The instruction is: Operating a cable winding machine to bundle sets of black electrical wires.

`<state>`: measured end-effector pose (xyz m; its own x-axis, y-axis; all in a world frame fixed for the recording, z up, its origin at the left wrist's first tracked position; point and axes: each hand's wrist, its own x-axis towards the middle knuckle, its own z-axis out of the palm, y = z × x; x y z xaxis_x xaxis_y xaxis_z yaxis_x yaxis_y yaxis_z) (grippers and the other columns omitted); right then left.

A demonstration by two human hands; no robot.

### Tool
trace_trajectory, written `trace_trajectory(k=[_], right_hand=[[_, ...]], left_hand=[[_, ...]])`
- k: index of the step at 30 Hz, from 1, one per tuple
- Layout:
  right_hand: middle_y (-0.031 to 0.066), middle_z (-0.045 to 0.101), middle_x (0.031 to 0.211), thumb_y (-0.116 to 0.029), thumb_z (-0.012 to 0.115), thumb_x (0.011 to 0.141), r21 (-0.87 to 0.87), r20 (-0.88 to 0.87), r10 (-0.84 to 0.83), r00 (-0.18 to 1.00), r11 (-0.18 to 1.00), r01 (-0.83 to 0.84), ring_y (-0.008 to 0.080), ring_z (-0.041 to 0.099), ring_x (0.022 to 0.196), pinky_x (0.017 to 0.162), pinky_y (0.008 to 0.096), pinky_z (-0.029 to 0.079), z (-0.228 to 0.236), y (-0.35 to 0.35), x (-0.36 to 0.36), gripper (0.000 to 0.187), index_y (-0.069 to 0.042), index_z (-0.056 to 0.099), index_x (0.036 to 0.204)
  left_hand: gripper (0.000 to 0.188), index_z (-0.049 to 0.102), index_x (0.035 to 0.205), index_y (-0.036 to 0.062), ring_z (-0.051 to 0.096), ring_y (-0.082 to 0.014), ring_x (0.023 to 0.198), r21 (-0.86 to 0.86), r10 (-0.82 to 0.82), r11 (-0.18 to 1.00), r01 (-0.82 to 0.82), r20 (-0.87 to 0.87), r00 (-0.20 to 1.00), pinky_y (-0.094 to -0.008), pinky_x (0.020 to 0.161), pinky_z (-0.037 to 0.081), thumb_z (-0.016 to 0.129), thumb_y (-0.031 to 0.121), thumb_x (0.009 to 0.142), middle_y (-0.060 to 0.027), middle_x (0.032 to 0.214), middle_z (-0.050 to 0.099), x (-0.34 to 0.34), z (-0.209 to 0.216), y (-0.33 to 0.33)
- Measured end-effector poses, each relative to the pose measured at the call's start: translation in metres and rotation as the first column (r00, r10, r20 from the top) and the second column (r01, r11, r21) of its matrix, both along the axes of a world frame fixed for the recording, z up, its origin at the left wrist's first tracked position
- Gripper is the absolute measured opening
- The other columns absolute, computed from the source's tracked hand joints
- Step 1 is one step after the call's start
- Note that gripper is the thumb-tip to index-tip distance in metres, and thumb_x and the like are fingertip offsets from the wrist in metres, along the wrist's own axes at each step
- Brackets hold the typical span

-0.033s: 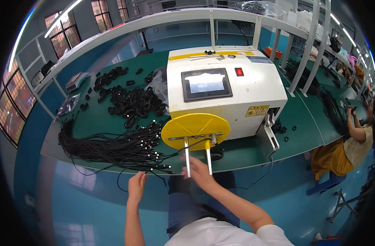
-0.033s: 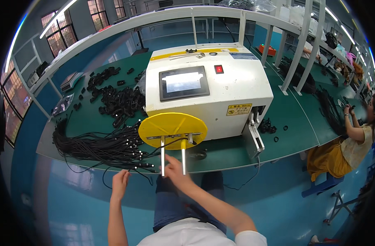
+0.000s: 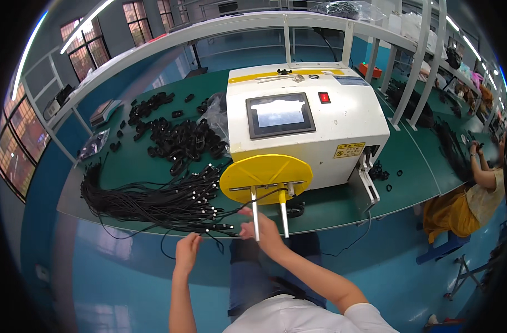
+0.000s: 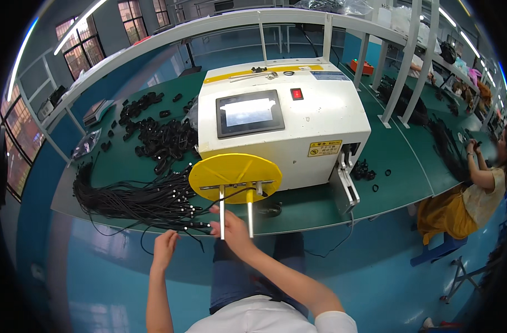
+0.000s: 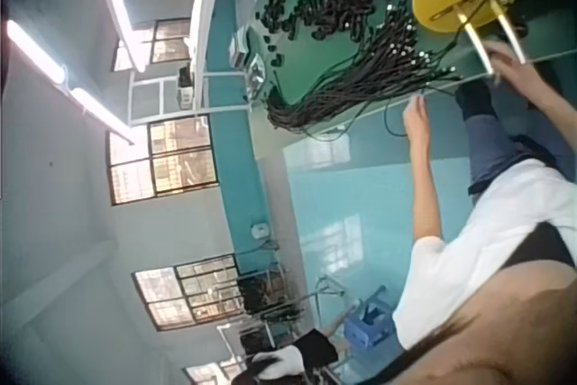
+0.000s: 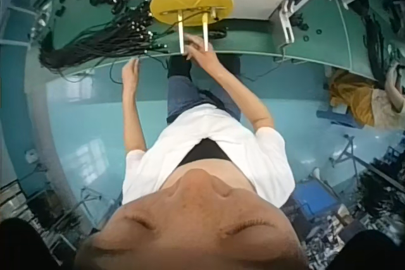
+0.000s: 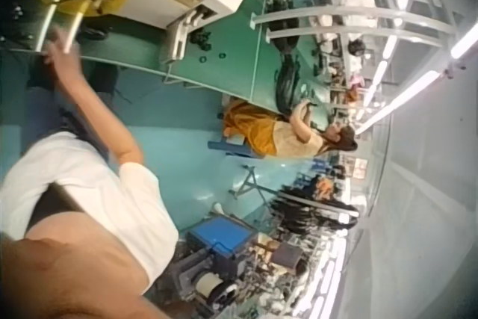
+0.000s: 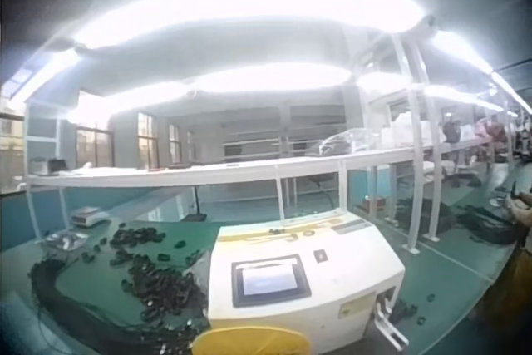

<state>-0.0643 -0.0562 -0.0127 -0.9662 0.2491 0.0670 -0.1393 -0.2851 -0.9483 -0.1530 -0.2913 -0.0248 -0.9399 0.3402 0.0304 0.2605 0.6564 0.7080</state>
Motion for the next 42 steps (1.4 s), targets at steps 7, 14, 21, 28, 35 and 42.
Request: trace_trajectory(k=[7, 14, 21, 28, 35, 42], right_hand=[[0.0077, 0.065, 0.081, -0.012, 0.053, 0.094, -0.198, -0.072, -0.156, 0.985, 0.970, 0.139, 0.0103, 0.060, 0.066, 0.062, 0.0221, 0.050, 0.003, -0.024, -0.065, 0.022, 0.005, 0.063, 0.102], [0.0060, 0.065, 0.077, -0.017, 0.056, 0.093, -0.158, -0.053, -0.183, 0.982, 0.972, 0.172, 0.0093, 0.061, 0.063, 0.058, 0.0208, 0.050, -0.005, -0.023, -0.067, 0.023, 0.004, 0.066, 0.093], [0.0064, 0.065, 0.082, -0.018, 0.051, 0.096, 0.067, -0.074, -0.156, 0.985, 0.985, 0.161, 0.0102, 0.061, 0.068, 0.065, 0.0229, 0.050, 0.004, -0.024, -0.064, 0.026, 0.004, 0.064, 0.096], [0.0077, 0.065, 0.077, -0.008, 0.057, 0.090, 0.109, -0.161, -0.186, 0.969, 0.973, 0.205, 0.0134, 0.062, 0.066, 0.063, 0.0249, 0.051, -0.023, -0.036, -0.059, 0.015, 0.003, 0.063, 0.098], [0.0091, 0.065, 0.096, -0.007, 0.055, 0.091, 0.335, -0.014, -0.096, 0.995, 0.937, 0.095, 0.0127, 0.063, 0.074, 0.067, 0.0247, 0.051, -0.043, -0.039, 0.010, 0.031, -0.003, 0.056, 0.122], [0.0095, 0.066, 0.091, -0.004, 0.053, 0.091, 0.209, 0.235, -0.116, 0.965, 0.976, 0.067, 0.0129, 0.064, 0.070, 0.063, 0.0243, 0.053, -0.088, -0.009, 0.070, 0.029, -0.003, 0.058, 0.120]], left_hand=[[0.016, 0.064, 0.094, 0.0031, 0.058, -0.0231, 0.057, -0.048, -0.434, 0.898, 0.437, -0.248, 0.866, -0.0338, 0.055, 0.045, 0.053, 0.014, 0.091, -0.0099, 0.063, 0.059, -0.028, 0.000, -0.002], [0.021, 0.062, 0.107, -0.0006, 0.063, -0.0183, 0.070, -0.362, -0.328, 0.897, 0.253, -0.162, 0.931, -0.0290, 0.064, 0.048, 0.054, 0.008, 0.089, -0.0092, 0.077, 0.066, 0.016, 0.126, 0.055], [0.024, 0.061, 0.108, -0.0014, 0.062, -0.0292, 0.073, 0.010, -0.252, 0.961, 0.276, -0.374, 0.892, -0.0336, 0.068, 0.049, 0.058, 0.008, 0.086, -0.0144, 0.083, 0.064, 0.020, 0.178, 0.051], [0.017, 0.061, 0.099, -0.0050, 0.062, -0.0191, 0.077, 0.114, -0.504, 0.835, 0.539, -0.235, 0.831, -0.0282, 0.068, 0.049, 0.058, 0.007, 0.088, -0.0109, 0.087, 0.064, -0.030, 0.079, 0.117], [0.015, 0.065, 0.086, -0.0030, 0.048, -0.0056, 0.053, 0.407, -0.395, 0.832, 0.376, -0.041, 0.918, -0.0203, 0.048, 0.036, 0.056, 0.010, 0.090, -0.0006, 0.066, 0.056, -0.034, 0.071, 0.111], [0.018, 0.066, 0.080, -0.0024, 0.037, -0.0035, 0.053, 0.496, -0.349, 0.818, 0.291, 0.024, 0.937, -0.0207, 0.048, 0.026, 0.057, 0.010, 0.088, 0.0032, 0.062, 0.048, -0.052, 0.053, 0.075]])
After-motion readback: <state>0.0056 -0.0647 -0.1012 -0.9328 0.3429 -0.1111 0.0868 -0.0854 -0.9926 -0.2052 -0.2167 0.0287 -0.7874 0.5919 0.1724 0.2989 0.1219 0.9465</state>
